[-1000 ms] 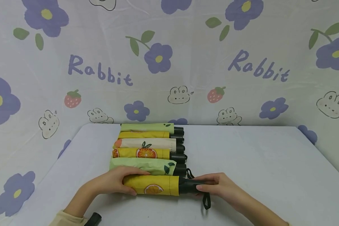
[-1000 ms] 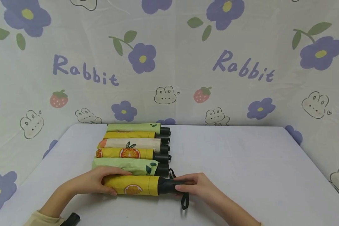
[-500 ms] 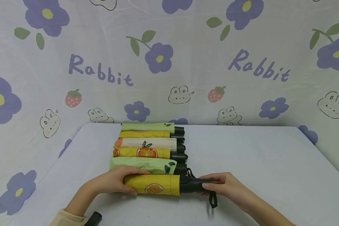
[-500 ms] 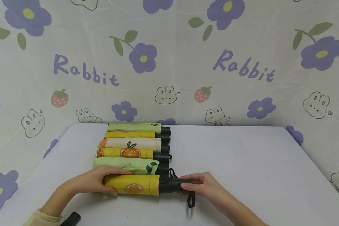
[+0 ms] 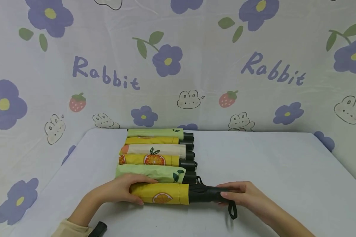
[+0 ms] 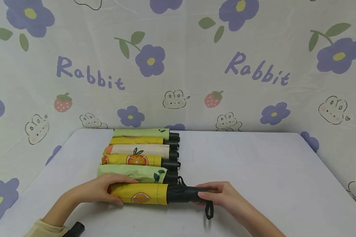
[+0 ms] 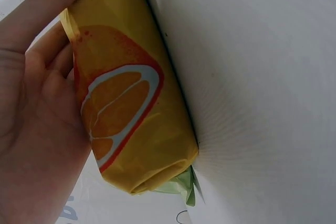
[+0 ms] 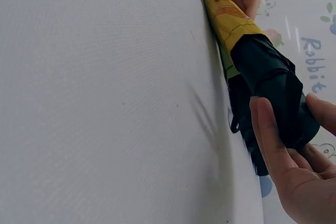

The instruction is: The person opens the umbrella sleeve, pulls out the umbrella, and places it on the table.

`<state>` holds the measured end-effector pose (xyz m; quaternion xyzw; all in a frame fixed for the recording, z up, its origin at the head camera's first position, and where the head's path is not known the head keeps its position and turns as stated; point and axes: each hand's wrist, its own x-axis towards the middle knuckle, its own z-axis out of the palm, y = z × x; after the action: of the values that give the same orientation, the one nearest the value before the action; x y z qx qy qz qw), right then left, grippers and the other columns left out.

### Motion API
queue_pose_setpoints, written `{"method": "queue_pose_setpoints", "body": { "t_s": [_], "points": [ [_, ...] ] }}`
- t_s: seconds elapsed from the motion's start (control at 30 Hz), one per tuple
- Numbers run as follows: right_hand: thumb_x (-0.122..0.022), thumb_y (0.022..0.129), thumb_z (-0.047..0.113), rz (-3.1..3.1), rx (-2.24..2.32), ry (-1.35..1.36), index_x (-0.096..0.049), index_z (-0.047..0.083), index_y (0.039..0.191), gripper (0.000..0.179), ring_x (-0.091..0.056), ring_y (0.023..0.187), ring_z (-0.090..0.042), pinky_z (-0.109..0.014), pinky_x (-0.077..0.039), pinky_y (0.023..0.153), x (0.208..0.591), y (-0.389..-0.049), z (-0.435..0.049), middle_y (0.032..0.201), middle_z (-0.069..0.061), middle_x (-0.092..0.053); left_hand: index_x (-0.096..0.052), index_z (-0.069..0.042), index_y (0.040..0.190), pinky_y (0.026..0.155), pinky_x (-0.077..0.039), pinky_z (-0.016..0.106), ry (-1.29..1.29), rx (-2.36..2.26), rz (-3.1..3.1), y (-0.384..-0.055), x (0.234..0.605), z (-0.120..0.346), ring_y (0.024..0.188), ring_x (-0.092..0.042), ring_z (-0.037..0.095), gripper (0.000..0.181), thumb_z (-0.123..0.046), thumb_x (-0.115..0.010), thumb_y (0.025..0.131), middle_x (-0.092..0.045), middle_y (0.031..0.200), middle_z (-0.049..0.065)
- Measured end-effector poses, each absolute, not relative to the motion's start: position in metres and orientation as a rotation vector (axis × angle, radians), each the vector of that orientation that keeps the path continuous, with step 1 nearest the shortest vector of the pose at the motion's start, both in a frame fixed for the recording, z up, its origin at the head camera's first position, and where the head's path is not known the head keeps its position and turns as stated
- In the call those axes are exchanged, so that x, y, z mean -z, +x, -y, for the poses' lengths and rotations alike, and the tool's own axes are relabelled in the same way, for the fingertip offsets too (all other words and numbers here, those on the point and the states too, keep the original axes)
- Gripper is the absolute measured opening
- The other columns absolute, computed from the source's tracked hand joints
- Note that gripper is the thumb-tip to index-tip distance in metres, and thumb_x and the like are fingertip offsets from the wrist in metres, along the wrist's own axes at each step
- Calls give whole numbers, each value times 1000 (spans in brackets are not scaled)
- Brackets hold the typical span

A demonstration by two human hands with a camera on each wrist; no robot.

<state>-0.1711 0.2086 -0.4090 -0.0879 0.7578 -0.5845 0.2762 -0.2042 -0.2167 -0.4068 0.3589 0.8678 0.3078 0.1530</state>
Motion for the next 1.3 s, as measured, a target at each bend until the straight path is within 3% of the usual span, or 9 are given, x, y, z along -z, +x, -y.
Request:
{"method": "queue_pose_setpoints", "body": {
  "t_s": [0.5, 0.77, 1.3],
  "points": [
    [-62, 95, 31, -2026, 1592, -211, -54, 1, 136, 52, -70, 103, -22, -31, -49, 87, 406, -167, -226, 114, -12, -73, -55, -36, 136, 105, -44, 30, 990, -866, -2483, -206, 407, 219, 124, -53, 8, 60, -27, -79, 82, -58, 138, -12],
    [-57, 98, 31, -1996, 1592, -180, -53, -1, 137, 50, -70, 106, -24, -37, -51, 92, 408, -168, -233, 127, -12, -65, -57, -37, 134, 102, -45, 26, 936, -890, -2468, -207, 408, 219, 125, -53, 9, 56, -24, -77, 84, -59, 137, -11],
    [-57, 98, 29, -1970, 1625, -201, -52, -2, 137, 50, -70, 107, -24, -31, -52, 91, 406, -168, -234, 128, -12, -65, -60, -31, 133, 94, -47, 21, 947, -909, -2468, -207, 409, 222, 120, -55, 8, 51, -22, -76, 85, -62, 134, -5]
  ]
}}
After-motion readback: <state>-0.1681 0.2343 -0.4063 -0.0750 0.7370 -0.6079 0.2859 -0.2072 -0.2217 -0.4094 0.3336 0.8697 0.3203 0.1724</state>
